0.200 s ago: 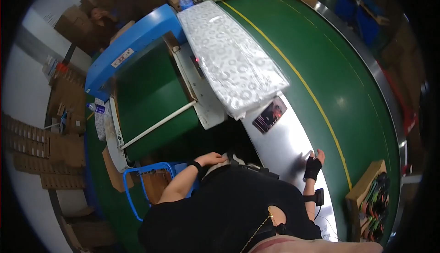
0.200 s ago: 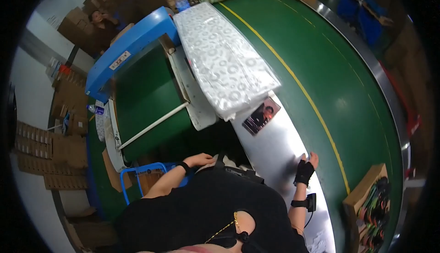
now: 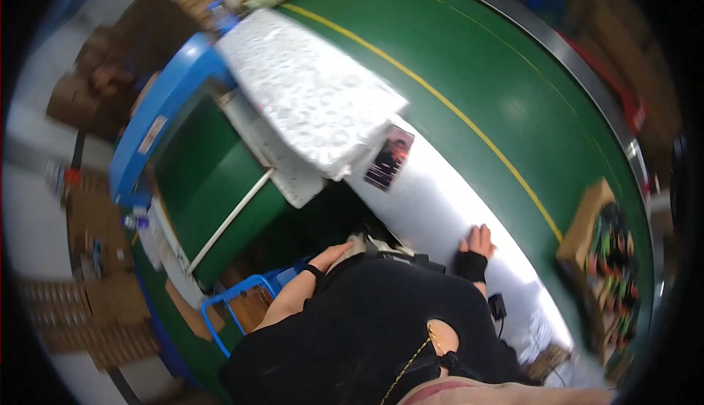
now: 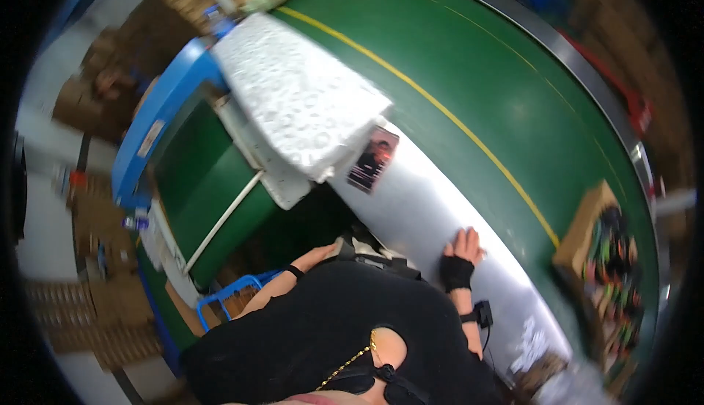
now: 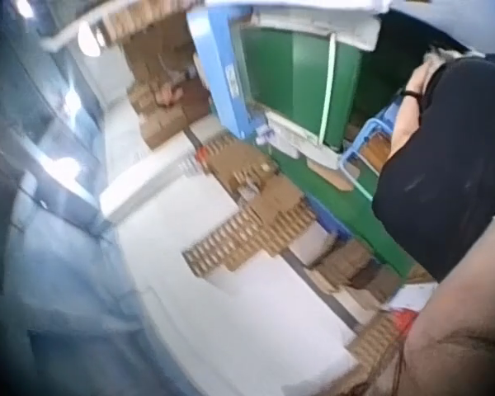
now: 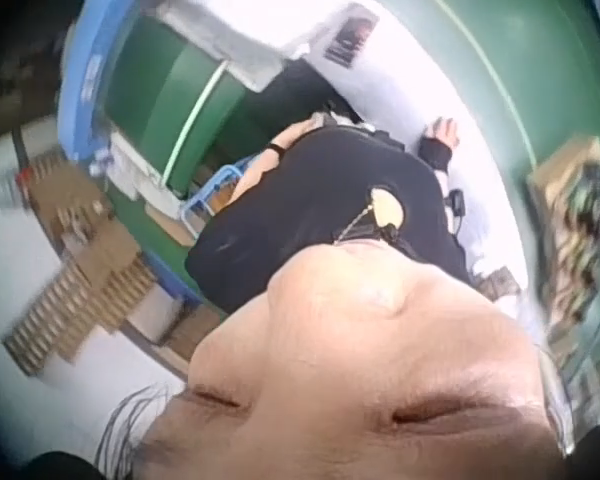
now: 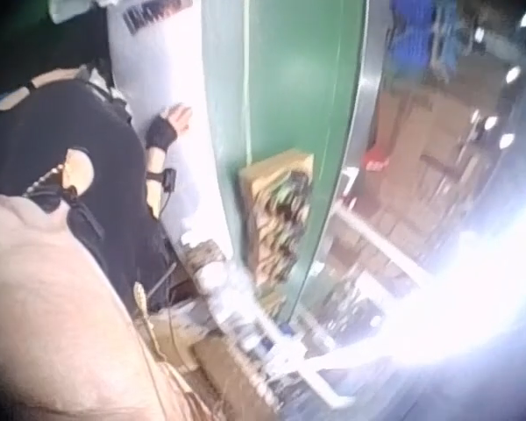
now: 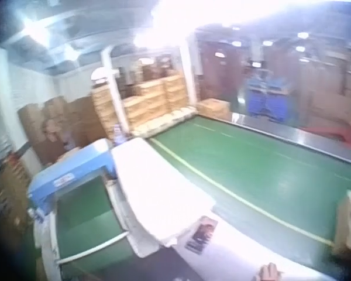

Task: The recorder is placing pairs of shoes into shoe boxes with tissue paper and moving the boxes onto a conveyor belt.

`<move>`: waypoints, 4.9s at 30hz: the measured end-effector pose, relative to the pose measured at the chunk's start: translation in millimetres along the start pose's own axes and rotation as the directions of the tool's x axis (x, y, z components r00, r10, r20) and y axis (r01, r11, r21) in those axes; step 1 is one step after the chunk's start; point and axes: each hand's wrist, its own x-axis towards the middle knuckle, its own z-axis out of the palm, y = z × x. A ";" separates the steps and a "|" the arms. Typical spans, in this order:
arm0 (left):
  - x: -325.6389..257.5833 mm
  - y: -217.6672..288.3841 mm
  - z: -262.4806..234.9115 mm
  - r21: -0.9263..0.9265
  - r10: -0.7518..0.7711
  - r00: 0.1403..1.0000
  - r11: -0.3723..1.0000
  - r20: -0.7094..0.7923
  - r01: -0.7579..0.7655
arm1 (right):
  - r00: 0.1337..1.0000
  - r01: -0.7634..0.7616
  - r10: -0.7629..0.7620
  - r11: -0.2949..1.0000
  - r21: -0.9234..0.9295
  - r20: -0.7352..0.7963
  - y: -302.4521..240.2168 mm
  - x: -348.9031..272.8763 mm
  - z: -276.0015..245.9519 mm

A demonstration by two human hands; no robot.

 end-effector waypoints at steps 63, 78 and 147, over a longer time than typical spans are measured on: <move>102.7 -4.4 8.1 0.687 0.219 0.962 0.725 -0.165 -0.047 | 0.984 -0.162 0.167 0.983 -0.087 0.056 174.9 114.1 -204.3; -62.7 255.0 163.2 0.381 0.666 0.474 0.294 0.576 -0.876 | 0.875 0.474 -0.467 0.880 0.030 -0.127 18.9 30.9 -183.7; 89.6 242.4 -71.7 0.943 0.850 0.418 0.330 -0.320 0.052 | 0.946 -0.314 0.256 0.583 0.749 0.197 47.0 137.9 -25.7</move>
